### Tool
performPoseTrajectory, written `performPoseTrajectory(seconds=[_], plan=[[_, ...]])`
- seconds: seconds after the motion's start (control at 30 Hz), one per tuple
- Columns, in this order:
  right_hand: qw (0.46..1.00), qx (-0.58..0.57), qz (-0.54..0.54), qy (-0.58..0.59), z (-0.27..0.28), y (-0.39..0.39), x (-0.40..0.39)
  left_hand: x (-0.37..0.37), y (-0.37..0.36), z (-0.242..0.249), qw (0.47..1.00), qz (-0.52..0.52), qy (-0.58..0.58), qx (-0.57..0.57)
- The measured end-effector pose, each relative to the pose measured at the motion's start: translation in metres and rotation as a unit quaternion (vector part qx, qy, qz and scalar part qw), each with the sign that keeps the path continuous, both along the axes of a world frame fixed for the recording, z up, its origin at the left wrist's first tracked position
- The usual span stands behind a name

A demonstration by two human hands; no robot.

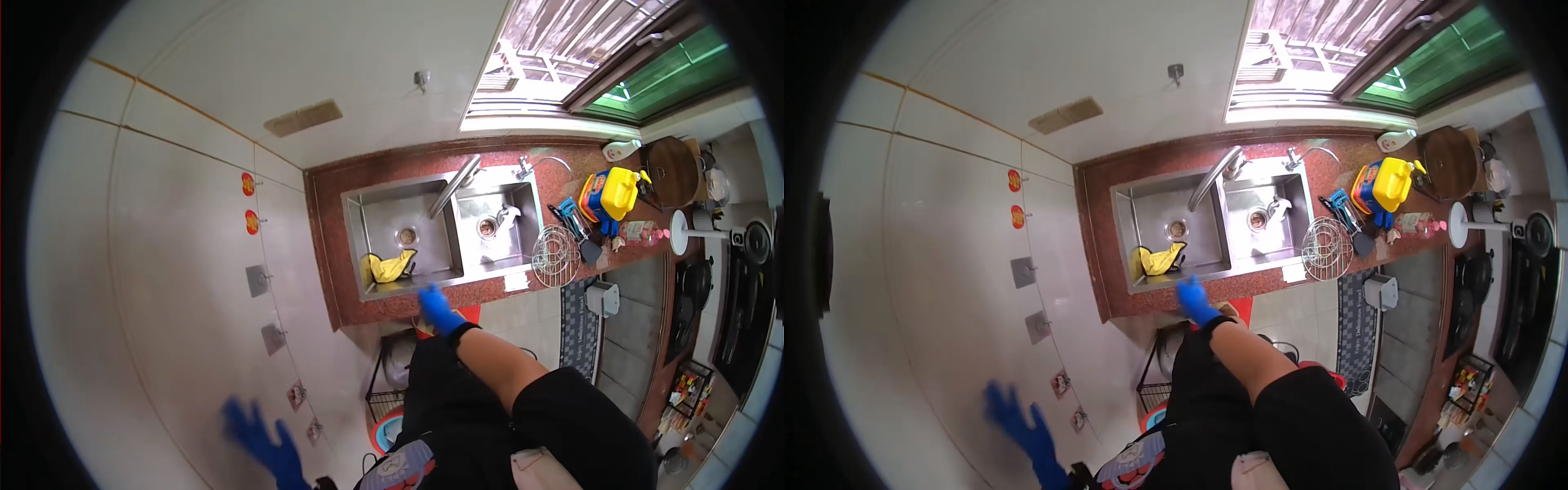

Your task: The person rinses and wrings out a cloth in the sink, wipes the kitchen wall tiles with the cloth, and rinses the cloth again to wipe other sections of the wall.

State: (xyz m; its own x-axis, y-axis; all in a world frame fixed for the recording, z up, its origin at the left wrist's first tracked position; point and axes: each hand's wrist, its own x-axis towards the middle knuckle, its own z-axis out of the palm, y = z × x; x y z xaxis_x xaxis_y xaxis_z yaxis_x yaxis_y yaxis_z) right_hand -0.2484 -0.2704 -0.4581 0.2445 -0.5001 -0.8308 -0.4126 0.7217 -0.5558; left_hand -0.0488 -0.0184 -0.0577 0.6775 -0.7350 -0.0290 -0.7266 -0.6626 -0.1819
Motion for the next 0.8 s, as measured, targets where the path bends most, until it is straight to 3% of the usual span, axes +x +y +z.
performPoseTrajectory(seconds=[0.03,0.1,0.13,0.2,0.27,0.33,0.4,0.43,0.53,0.63,0.7,0.73,0.77,0.8], plan=[[0.997,-0.006,-0.080,-0.015,-0.002,-0.003,0.001,0.005,-0.008,-0.029,0.981,-0.010,0.163,-0.101],[0.978,0.031,-0.190,-0.082,-0.018,-0.028,-0.015,-0.017,-0.037,-0.088,0.942,0.038,0.317,-0.106],[0.961,0.083,-0.220,-0.143,-0.033,-0.043,-0.017,-0.028,-0.048,-0.113,0.938,0.001,0.341,-0.066],[0.963,0.106,-0.224,-0.104,-0.008,-0.067,0.012,-0.050,-0.056,-0.161,0.922,-0.030,0.385,-0.024],[0.988,0.068,-0.114,-0.080,-0.034,-0.074,0.032,-0.071,-0.049,-0.201,0.891,-0.014,0.452,-0.038],[0.994,-0.021,0.111,-0.011,-0.073,-0.073,0.054,-0.090,-0.039,-0.236,0.860,0.014,0.510,-0.017],[0.920,-0.135,0.364,0.048,-0.153,-0.059,0.072,-0.103,-0.028,-0.267,0.848,0.043,0.529,0.000],[0.896,-0.197,0.395,0.043,-0.196,-0.043,0.080,-0.108,-0.023,-0.281,0.841,0.055,0.539,0.008],[0.779,-0.214,0.583,0.088,-0.221,-0.034,0.126,-0.116,-0.015,-0.320,0.835,0.077,0.543,0.035],[0.739,-0.227,0.628,0.086,-0.276,-0.013,0.149,-0.116,-0.014,-0.360,0.824,0.115,0.555,0.007],[0.754,-0.153,0.631,0.097,-0.321,0.005,0.150,-0.111,-0.014,-0.386,0.807,0.122,0.578,-0.025],[0.760,-0.113,0.632,0.103,-0.336,0.012,0.143,-0.108,-0.020,-0.401,0.765,0.187,0.610,-0.086],[0.723,-0.164,0.671,-0.015,-0.300,-0.003,0.139,-0.106,-0.027,-0.415,0.713,0.254,0.637,-0.145],[0.798,-0.120,0.591,-0.006,-0.267,-0.009,0.134,-0.103,-0.031,-0.436,0.655,0.317,0.658,-0.193]])
